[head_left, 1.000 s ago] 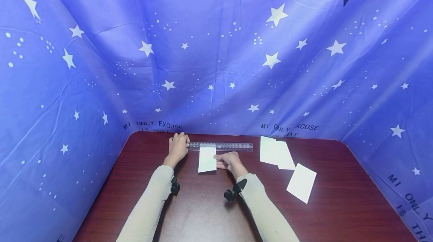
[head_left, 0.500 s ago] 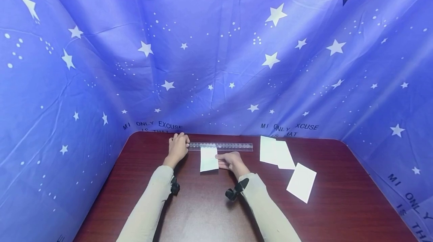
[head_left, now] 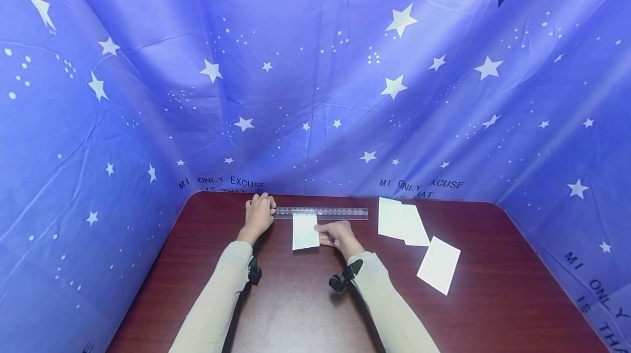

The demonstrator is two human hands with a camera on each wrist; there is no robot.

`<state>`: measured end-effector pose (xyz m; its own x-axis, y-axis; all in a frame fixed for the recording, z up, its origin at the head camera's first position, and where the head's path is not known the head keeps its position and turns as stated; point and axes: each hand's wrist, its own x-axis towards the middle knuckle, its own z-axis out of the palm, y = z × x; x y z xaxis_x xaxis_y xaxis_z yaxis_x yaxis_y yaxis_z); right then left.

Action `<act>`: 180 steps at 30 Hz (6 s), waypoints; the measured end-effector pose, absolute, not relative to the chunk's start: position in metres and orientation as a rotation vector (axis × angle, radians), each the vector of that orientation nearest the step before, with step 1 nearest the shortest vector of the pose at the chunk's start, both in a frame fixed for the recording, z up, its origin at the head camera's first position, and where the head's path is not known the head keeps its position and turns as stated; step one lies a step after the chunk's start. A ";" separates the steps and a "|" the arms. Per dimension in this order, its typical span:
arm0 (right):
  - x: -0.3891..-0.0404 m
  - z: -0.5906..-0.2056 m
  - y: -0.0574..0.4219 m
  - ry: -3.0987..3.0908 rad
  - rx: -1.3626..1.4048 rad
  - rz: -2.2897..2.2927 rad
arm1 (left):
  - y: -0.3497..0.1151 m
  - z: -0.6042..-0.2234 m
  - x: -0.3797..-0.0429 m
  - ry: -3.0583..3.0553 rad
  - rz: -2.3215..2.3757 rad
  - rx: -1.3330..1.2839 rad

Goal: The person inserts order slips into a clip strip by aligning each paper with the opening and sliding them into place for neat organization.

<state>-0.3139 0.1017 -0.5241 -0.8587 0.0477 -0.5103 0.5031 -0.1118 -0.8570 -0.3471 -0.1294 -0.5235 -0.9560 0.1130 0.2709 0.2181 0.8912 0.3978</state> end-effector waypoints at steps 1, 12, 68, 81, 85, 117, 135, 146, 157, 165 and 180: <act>-0.314 -0.524 0.102 1.851 0.603 -2.040 | -0.130 -0.524 -0.347 -2.816 -0.632 -0.250; -0.322 -0.519 0.107 1.898 0.500 -1.853 | -0.129 -0.526 -0.349 -2.827 -0.627 -0.251; -0.319 -0.523 0.117 1.843 0.541 -1.907 | -0.134 -0.525 -0.355 -2.824 -0.664 -0.275; -0.321 -0.521 0.116 1.832 0.574 -1.912 | -0.134 -0.519 -0.354 -2.847 -0.679 -0.280; -0.320 -0.522 0.116 1.837 0.597 -1.951 | -0.134 -0.519 -0.356 -2.855 -0.677 -0.277; -0.321 -0.522 0.126 1.885 0.560 -1.888 | -0.134 -0.521 -0.355 -2.840 -0.684 -0.287; -0.318 -0.524 0.122 1.847 0.588 -2.031 | -0.134 -0.517 -0.351 -2.866 -0.672 -0.267; -0.314 -0.524 0.123 1.866 0.619 -2.074 | -0.133 -0.517 -0.353 -2.871 -0.694 -0.260; -0.316 -0.527 0.128 1.949 0.601 -1.959 | -0.134 -0.519 -0.354 -2.878 -0.672 -0.277; -0.315 -0.526 0.131 1.925 0.583 -1.975 | -0.134 -0.518 -0.354 -2.873 -0.676 -0.283; -0.313 -0.526 0.127 1.906 0.684 -2.056 | -0.134 -0.517 -0.355 -2.870 -0.673 -0.281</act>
<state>-0.3128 0.1274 -0.5264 -0.8572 0.1279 -0.4989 0.4878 -0.1092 -0.8661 -0.3548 -0.1344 -0.5175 -0.9659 0.1413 0.2170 0.2230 0.8798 0.4198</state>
